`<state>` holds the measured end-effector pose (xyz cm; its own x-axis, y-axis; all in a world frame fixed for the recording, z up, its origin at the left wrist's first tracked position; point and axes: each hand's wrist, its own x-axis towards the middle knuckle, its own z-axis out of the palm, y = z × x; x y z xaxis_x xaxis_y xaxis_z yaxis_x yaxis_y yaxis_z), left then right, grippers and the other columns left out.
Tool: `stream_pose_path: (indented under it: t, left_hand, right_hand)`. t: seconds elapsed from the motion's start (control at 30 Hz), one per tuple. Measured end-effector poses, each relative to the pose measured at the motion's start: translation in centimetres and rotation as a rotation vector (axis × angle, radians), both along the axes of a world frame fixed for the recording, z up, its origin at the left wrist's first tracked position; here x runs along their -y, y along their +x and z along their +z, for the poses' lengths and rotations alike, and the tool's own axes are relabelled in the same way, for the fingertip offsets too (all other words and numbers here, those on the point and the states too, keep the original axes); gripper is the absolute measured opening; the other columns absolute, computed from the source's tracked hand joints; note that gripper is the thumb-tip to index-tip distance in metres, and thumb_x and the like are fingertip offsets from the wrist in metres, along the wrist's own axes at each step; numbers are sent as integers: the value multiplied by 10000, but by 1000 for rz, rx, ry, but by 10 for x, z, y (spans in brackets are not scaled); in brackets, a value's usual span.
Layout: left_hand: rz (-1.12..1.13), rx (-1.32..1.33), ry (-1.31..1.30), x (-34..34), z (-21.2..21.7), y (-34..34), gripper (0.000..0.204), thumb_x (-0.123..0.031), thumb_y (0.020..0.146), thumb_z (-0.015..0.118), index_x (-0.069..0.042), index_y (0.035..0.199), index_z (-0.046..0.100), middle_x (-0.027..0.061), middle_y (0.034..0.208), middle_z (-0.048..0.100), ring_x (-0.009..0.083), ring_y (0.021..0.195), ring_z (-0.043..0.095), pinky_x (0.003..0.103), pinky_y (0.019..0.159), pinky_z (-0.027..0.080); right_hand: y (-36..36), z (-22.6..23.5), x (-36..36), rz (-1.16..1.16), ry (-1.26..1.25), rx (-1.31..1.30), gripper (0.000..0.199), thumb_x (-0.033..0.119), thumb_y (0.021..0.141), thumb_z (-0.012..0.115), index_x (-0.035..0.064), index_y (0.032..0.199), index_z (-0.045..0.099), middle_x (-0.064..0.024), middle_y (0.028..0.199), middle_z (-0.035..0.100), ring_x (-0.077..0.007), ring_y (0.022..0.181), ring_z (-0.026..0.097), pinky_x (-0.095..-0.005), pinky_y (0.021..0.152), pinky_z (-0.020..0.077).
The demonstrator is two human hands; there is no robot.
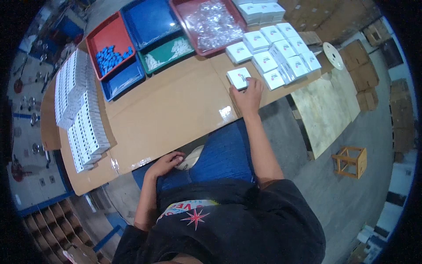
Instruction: Assembling small boxes, inserting components, and stacking completed boxes at a workbench.
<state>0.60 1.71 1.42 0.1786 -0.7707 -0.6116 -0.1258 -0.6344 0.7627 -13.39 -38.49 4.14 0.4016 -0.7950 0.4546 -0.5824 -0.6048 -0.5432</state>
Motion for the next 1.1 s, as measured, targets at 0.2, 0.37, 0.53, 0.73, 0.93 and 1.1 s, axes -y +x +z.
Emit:
stream_pose_path:
  t: [0.2,0.37,0.53,0.73,0.93,1.1]
  left_hand:
    - [158,-503,-271,23,43,7,471,-354,1099,501,-10,1417,551,74,1242,673,169,1103,629,318,984,495]
    - [568,-508,-509,72,60,7,523,-352,1118,431,-28,1528,410,139,1317,626,214,1139,643,356,988,524]
    - [836,-579,-645,82,56,9,601,-443,1130,293,-114,1627,216,135,1446,531,248,1254,583,392,1023,520]
    - [997,-643,-738,68,43,8,565,-470,1099,377,-131,1549,335,145,1415,535,277,1281,577,442,1039,511]
    - [1102,-614,-837,66,41,14,551,-455,1089,383,-78,1491,393,170,1398,539,307,1280,579,472,1058,508]
    - [1138,-646,-798,65,44,14,562,-483,1088,387,-76,1476,409,171,1388,541,311,1281,580,479,1057,508]
  right_hand:
    - [14,36,-65,211,186,39,543,296,747,897,17,1133,636,-163,1142,613,-373,1088,582,-460,922,496]
    - [46,58,-125,438,351,45,559,330,734,918,28,1123,654,-138,1114,641,-318,1017,634,-420,846,526]
    - [64,65,-167,617,451,39,573,359,737,922,23,1121,661,-133,1123,654,-282,990,652,-380,795,536]
    - [67,52,-187,772,535,18,576,321,732,925,34,1158,663,-121,1156,645,-262,997,647,-361,819,533]
    - [66,46,-190,944,673,35,484,147,797,862,42,1224,662,-111,1267,612,-217,1044,646,-326,860,545]
    - [65,41,-191,988,726,62,409,44,840,787,48,1230,663,-112,1322,584,-214,1072,646,-320,873,555]
